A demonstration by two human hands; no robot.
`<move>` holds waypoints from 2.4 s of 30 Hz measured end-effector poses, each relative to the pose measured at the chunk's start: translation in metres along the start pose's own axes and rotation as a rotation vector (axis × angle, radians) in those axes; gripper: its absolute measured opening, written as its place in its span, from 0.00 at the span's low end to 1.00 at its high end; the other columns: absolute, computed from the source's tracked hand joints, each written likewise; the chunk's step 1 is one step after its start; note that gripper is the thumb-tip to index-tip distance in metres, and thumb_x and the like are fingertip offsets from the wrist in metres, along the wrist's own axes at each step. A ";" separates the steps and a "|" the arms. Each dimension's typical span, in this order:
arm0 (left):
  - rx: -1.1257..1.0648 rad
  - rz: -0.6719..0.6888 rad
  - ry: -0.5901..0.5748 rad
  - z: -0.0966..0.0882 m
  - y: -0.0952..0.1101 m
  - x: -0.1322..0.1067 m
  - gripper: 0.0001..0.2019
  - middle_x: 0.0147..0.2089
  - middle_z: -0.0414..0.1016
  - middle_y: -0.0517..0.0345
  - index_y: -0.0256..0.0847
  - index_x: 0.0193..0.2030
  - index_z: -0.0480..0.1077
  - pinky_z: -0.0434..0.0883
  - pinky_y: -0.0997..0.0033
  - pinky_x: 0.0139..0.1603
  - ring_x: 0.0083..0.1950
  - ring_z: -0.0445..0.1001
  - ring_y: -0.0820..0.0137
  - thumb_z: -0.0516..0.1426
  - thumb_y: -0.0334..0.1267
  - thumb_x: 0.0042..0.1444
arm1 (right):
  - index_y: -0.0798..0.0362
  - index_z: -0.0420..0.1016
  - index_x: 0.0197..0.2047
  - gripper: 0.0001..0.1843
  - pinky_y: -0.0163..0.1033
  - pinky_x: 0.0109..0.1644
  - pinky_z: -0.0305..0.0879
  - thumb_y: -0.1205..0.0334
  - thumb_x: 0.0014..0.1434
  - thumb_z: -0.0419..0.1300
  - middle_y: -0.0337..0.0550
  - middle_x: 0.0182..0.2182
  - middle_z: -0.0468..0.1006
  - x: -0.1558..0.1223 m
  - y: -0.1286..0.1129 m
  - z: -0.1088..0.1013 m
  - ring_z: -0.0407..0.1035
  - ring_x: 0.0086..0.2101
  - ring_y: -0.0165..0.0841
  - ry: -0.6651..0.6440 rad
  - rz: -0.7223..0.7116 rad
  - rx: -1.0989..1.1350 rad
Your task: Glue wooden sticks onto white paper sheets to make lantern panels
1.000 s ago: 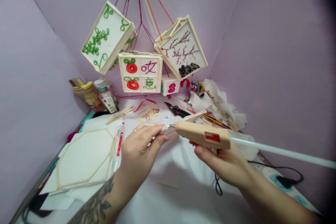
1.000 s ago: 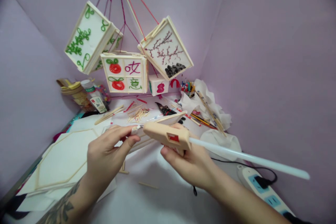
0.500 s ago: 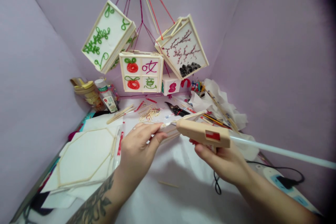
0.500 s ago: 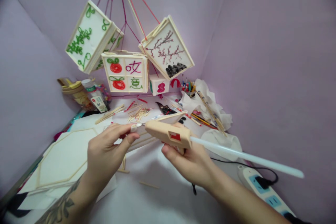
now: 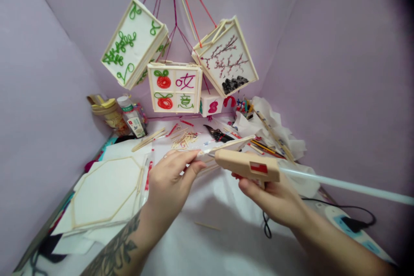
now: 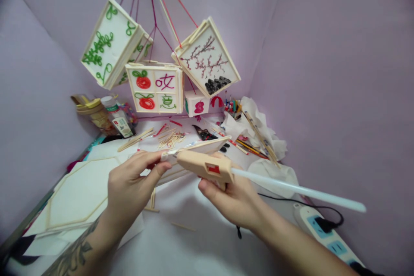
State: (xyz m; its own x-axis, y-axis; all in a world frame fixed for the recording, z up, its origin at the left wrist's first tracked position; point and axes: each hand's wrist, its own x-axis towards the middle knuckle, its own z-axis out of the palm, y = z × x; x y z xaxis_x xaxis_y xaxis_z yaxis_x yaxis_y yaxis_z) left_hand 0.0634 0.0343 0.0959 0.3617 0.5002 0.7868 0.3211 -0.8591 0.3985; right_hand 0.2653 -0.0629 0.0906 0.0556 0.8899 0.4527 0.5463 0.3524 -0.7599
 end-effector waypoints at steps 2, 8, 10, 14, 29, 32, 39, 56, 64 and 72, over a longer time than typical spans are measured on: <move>-0.005 0.014 -0.003 0.000 0.000 0.000 0.06 0.37 0.81 0.58 0.43 0.42 0.76 0.77 0.69 0.42 0.38 0.79 0.69 0.63 0.33 0.57 | 0.49 0.73 0.40 0.09 0.40 0.35 0.72 0.53 0.64 0.57 0.43 0.32 0.76 0.000 0.001 0.001 0.71 0.31 0.36 0.028 -0.009 -0.013; -0.004 0.011 0.002 0.000 -0.001 0.000 0.07 0.37 0.81 0.58 0.42 0.42 0.75 0.76 0.71 0.41 0.38 0.79 0.70 0.64 0.32 0.56 | 0.49 0.73 0.42 0.08 0.40 0.35 0.72 0.56 0.63 0.57 0.44 0.33 0.77 0.000 0.000 0.001 0.73 0.32 0.36 -0.013 -0.027 -0.024; -0.003 0.010 -0.003 0.000 0.000 0.000 0.07 0.37 0.81 0.58 0.42 0.42 0.75 0.75 0.71 0.42 0.38 0.78 0.70 0.64 0.31 0.56 | 0.49 0.73 0.43 0.09 0.41 0.36 0.72 0.55 0.63 0.57 0.43 0.33 0.76 -0.001 0.002 0.000 0.72 0.32 0.37 0.003 -0.014 -0.020; -0.024 0.043 -0.009 -0.001 0.000 -0.001 0.08 0.37 0.81 0.58 0.41 0.42 0.75 0.75 0.72 0.42 0.38 0.78 0.71 0.64 0.31 0.56 | 0.48 0.73 0.44 0.09 0.41 0.38 0.72 0.55 0.64 0.57 0.43 0.34 0.76 -0.003 0.006 0.001 0.72 0.34 0.37 0.041 0.015 -0.022; -0.001 0.038 -0.002 0.000 -0.003 0.000 0.06 0.38 0.81 0.58 0.39 0.41 0.75 0.75 0.74 0.43 0.39 0.78 0.72 0.64 0.32 0.56 | 0.51 0.72 0.36 0.08 0.38 0.31 0.68 0.57 0.63 0.57 0.43 0.30 0.76 -0.002 0.004 0.003 0.71 0.29 0.35 0.038 0.005 -0.028; -0.003 0.041 0.002 0.000 -0.003 -0.001 0.07 0.38 0.81 0.58 0.39 0.42 0.75 0.75 0.73 0.44 0.39 0.78 0.71 0.64 0.32 0.56 | 0.51 0.73 0.38 0.07 0.39 0.31 0.68 0.57 0.63 0.57 0.44 0.31 0.76 -0.001 0.004 0.004 0.72 0.30 0.36 0.032 -0.001 -0.028; -0.016 0.041 -0.011 -0.001 -0.004 -0.002 0.07 0.39 0.81 0.57 0.39 0.42 0.75 0.74 0.72 0.45 0.40 0.78 0.71 0.64 0.31 0.57 | 0.50 0.75 0.43 0.11 0.38 0.31 0.69 0.53 0.63 0.58 0.43 0.32 0.78 -0.009 0.013 0.004 0.71 0.29 0.35 0.066 0.128 -0.015; 0.014 0.024 0.005 -0.001 -0.005 -0.002 0.06 0.38 0.82 0.57 0.40 0.41 0.75 0.75 0.72 0.44 0.40 0.79 0.71 0.64 0.32 0.57 | 0.51 0.76 0.41 0.12 0.39 0.32 0.72 0.53 0.63 0.57 0.44 0.33 0.78 -0.006 0.013 0.005 0.72 0.31 0.36 0.023 0.128 -0.031; 0.002 0.035 0.006 -0.001 -0.005 -0.001 0.06 0.38 0.82 0.58 0.40 0.42 0.75 0.76 0.71 0.44 0.39 0.79 0.70 0.63 0.33 0.57 | 0.50 0.76 0.41 0.12 0.41 0.36 0.73 0.52 0.63 0.57 0.44 0.33 0.78 -0.007 0.012 0.004 0.73 0.32 0.36 0.033 0.148 -0.015; 0.017 0.017 0.011 -0.002 -0.003 0.000 0.06 0.37 0.82 0.58 0.41 0.41 0.75 0.76 0.70 0.42 0.38 0.79 0.69 0.64 0.33 0.56 | 0.50 0.74 0.37 0.12 0.41 0.32 0.72 0.50 0.61 0.58 0.44 0.32 0.78 -0.005 0.010 0.005 0.72 0.31 0.37 0.021 0.151 -0.031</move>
State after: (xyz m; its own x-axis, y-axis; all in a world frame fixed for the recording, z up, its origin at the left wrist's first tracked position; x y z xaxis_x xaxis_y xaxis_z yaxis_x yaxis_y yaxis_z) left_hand 0.0611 0.0364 0.0956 0.3576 0.4838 0.7988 0.3295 -0.8657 0.3768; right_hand 0.2665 -0.0626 0.0786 0.1566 0.9256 0.3447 0.5556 0.2060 -0.8055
